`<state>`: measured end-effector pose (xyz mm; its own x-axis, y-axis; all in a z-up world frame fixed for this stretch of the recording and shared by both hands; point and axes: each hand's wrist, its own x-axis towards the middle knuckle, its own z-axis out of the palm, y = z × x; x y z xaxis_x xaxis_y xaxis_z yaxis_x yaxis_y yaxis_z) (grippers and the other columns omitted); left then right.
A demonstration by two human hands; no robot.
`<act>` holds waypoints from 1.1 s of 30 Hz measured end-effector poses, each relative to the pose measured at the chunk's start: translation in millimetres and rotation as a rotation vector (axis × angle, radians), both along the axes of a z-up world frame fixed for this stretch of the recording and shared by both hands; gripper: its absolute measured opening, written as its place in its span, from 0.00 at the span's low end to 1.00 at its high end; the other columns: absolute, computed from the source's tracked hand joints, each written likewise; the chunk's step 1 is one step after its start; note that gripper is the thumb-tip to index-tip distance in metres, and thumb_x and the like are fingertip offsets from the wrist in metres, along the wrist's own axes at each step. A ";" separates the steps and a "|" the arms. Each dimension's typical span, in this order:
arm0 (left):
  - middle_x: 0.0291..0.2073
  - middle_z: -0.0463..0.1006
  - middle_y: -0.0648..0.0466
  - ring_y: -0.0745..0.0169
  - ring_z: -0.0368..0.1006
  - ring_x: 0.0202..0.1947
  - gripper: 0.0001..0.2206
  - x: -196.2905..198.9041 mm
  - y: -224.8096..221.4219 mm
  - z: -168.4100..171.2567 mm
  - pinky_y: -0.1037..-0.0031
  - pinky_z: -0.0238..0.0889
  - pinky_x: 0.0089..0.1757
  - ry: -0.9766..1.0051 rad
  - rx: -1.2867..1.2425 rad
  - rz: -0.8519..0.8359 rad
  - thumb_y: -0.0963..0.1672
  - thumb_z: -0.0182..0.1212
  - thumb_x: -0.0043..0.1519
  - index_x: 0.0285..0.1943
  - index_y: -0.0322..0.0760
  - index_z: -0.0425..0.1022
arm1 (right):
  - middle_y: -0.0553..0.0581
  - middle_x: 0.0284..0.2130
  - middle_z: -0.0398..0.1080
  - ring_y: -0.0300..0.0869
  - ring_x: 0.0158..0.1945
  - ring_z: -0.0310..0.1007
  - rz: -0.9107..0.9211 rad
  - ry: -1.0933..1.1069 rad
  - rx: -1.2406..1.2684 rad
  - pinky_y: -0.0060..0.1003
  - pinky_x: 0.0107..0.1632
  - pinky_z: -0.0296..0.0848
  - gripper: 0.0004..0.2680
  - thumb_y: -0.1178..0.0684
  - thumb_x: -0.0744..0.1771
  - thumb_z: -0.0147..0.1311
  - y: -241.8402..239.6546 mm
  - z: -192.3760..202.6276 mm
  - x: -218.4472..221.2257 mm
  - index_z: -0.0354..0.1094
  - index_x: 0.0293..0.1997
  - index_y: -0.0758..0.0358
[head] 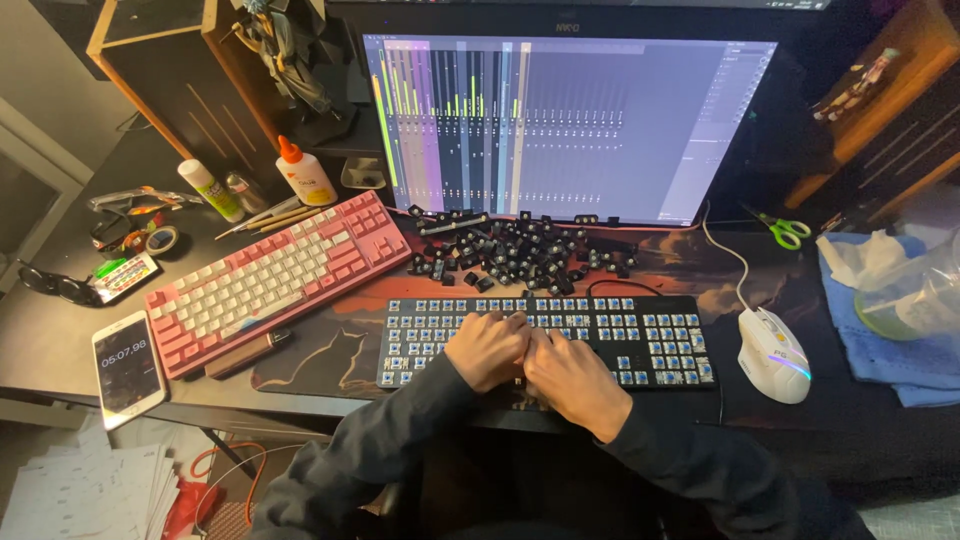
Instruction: Assembling and testing a mechanical keyboard by installing switches and using computer software.
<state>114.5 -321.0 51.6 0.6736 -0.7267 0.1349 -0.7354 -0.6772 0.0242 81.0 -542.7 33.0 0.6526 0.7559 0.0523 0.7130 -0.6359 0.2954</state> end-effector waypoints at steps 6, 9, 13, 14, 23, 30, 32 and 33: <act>0.44 0.85 0.47 0.37 0.87 0.38 0.13 -14.6 -5.3 5.5 0.47 0.83 0.31 -0.068 -0.068 0.063 0.49 0.73 0.64 0.47 0.39 0.81 | 0.60 0.45 0.82 0.56 0.49 0.88 -0.017 0.270 0.132 0.45 0.41 0.88 0.12 0.43 0.72 0.70 -7.0 41.7 8.1 0.80 0.51 0.63; 0.45 0.87 0.47 0.39 0.89 0.38 0.10 -16.0 -7.4 -19.3 0.50 0.84 0.31 -0.092 -0.115 0.121 0.47 0.72 0.65 0.48 0.40 0.83 | 0.58 0.42 0.83 0.53 0.47 0.87 -0.257 0.607 0.234 0.42 0.48 0.87 0.12 0.43 0.77 0.59 -11.8 97.5 14.1 0.82 0.49 0.61; 0.49 0.90 0.46 0.43 0.91 0.42 0.05 -17.4 4.7 13.0 0.54 0.87 0.35 0.005 -0.240 0.181 0.43 0.67 0.74 0.52 0.39 0.86 | 0.69 0.47 0.84 0.66 0.56 0.86 -0.179 0.512 0.529 0.61 0.56 0.83 0.13 0.43 0.74 0.60 -28.0 128.1 35.6 0.83 0.54 0.62; 0.51 0.90 0.45 0.43 0.92 0.42 0.05 -10.2 6.9 16.1 0.53 0.88 0.36 -0.024 -0.261 0.225 0.43 0.67 0.75 0.53 0.39 0.86 | 0.66 0.57 0.79 0.65 0.60 0.83 -0.150 0.396 0.559 0.59 0.57 0.85 0.13 0.50 0.75 0.58 -28.8 130.3 41.3 0.79 0.65 0.61; 0.65 0.79 0.34 0.39 0.89 0.54 0.32 0.7 2.8 57.7 0.50 0.90 0.46 -0.082 -0.239 0.377 0.34 0.69 0.67 0.84 0.37 0.72 | 0.59 0.56 0.82 0.56 0.60 0.86 -0.181 0.509 0.325 0.48 0.57 0.89 0.16 0.40 0.75 0.65 -34.6 142.0 21.7 0.83 0.63 0.61; 0.47 0.83 0.56 0.51 0.82 0.47 0.15 -12.7 -17.0 -12.0 0.63 0.81 0.45 -0.209 -0.343 0.108 0.53 0.83 0.63 0.52 0.49 0.91 | 0.57 0.58 0.81 0.63 0.59 0.87 -0.134 0.596 0.334 0.57 0.58 0.89 0.15 0.40 0.73 0.68 -44.2 115.6 34.3 0.81 0.59 0.61; 0.46 0.83 0.56 0.51 0.81 0.46 0.14 -10.6 -17.9 -17.5 0.63 0.81 0.44 -0.224 -0.350 0.099 0.53 0.83 0.62 0.50 0.49 0.91 | 0.56 0.58 0.81 0.58 0.59 0.88 -0.171 0.634 0.307 0.52 0.60 0.89 0.16 0.38 0.74 0.68 -36.3 133.3 25.8 0.82 0.60 0.60; 0.45 0.82 0.57 0.51 0.81 0.46 0.12 -8.1 -18.5 -19.6 0.64 0.81 0.44 -0.241 -0.358 0.082 0.52 0.84 0.61 0.48 0.50 0.91 | 0.55 0.59 0.81 0.53 0.59 0.89 -0.213 0.668 0.282 0.48 0.62 0.89 0.17 0.36 0.74 0.68 -32.6 142.8 22.3 0.83 0.62 0.59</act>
